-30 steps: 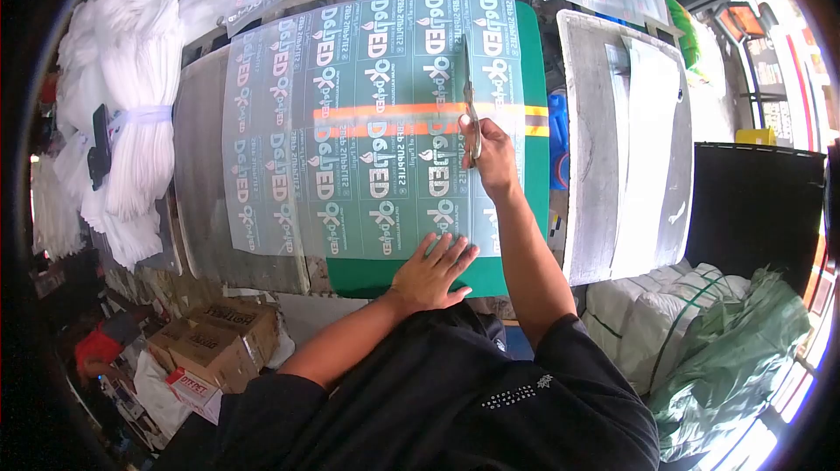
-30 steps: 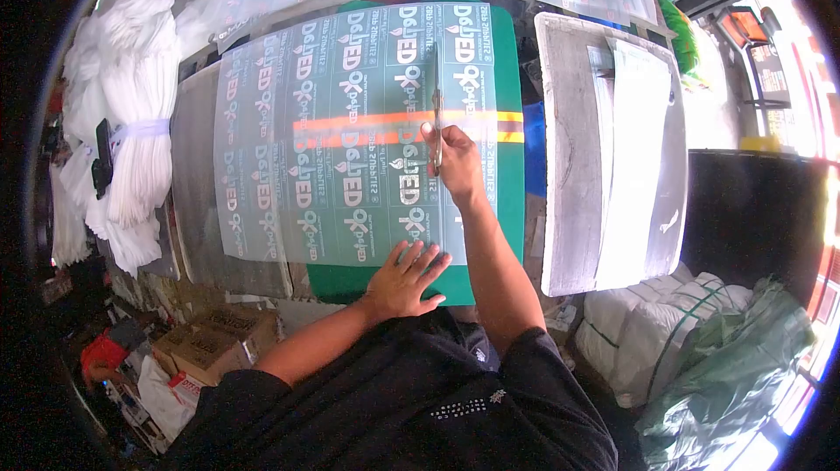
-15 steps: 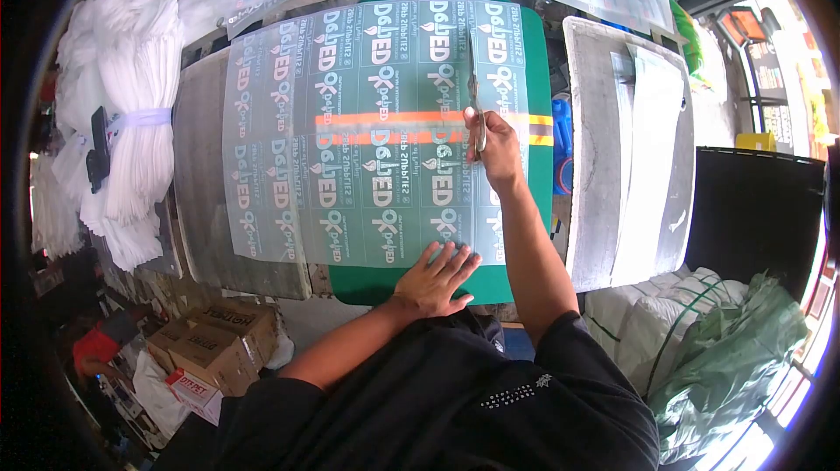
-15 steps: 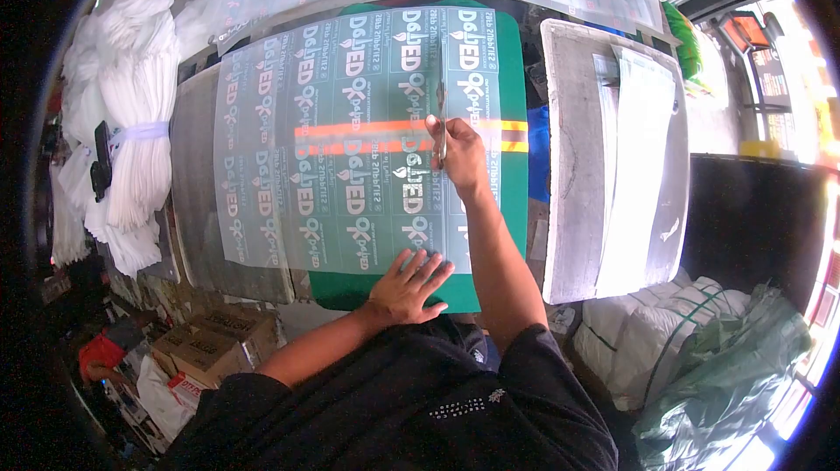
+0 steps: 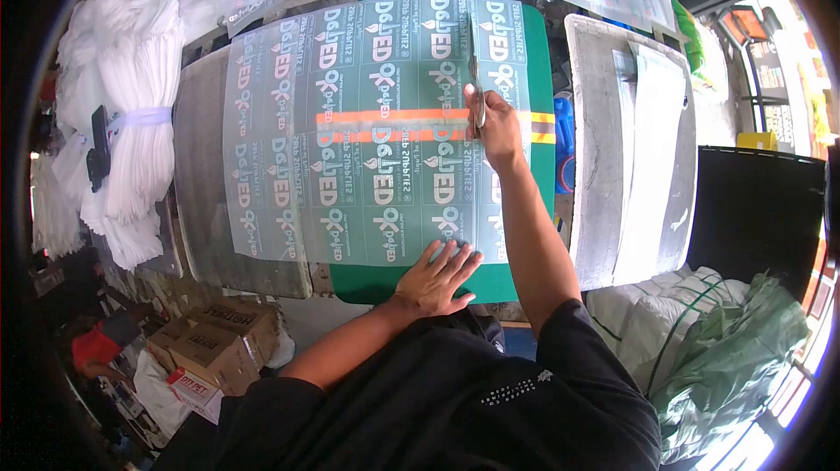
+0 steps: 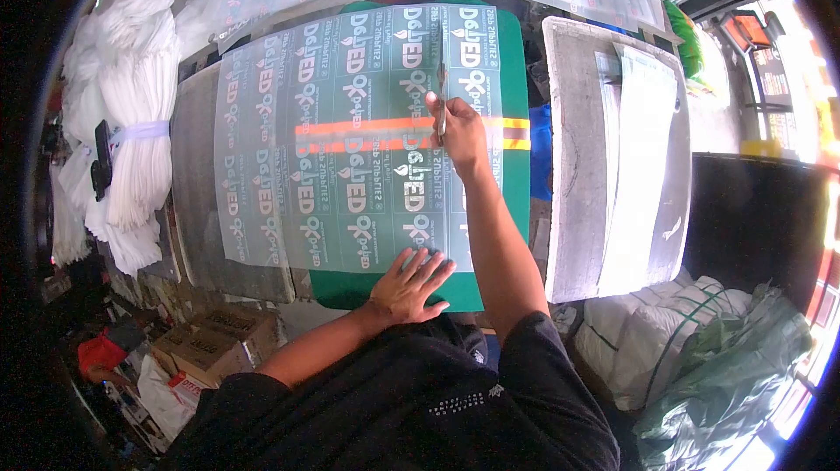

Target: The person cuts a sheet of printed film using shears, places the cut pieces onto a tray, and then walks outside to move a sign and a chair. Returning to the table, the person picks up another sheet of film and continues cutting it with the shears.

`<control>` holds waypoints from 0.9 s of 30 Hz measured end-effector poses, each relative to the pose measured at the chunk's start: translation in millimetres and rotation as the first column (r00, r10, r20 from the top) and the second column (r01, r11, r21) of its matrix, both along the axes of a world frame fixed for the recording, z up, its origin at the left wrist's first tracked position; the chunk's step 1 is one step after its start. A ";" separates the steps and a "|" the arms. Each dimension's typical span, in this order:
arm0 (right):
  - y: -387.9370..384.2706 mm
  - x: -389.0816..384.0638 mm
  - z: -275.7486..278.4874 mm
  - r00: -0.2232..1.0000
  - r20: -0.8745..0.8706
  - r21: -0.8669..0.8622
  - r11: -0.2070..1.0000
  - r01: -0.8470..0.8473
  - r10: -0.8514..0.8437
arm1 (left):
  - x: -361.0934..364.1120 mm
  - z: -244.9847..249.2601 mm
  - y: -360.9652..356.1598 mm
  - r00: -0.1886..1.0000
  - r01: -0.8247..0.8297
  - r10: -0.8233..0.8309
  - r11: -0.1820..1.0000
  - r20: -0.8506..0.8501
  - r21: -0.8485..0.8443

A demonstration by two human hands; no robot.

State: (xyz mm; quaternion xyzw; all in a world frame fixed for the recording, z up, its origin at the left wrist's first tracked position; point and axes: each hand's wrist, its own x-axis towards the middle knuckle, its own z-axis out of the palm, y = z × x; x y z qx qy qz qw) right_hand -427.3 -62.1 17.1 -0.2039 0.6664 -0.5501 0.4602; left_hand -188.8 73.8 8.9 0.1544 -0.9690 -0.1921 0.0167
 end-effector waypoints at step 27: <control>-42.1 -26.5 -11.1 0.997 -0.052 -0.013 0.999 -0.053 0.052 | -1.0 -7.0 5.6 1.000 -0.014 0.014 1.000 0.011 -0.020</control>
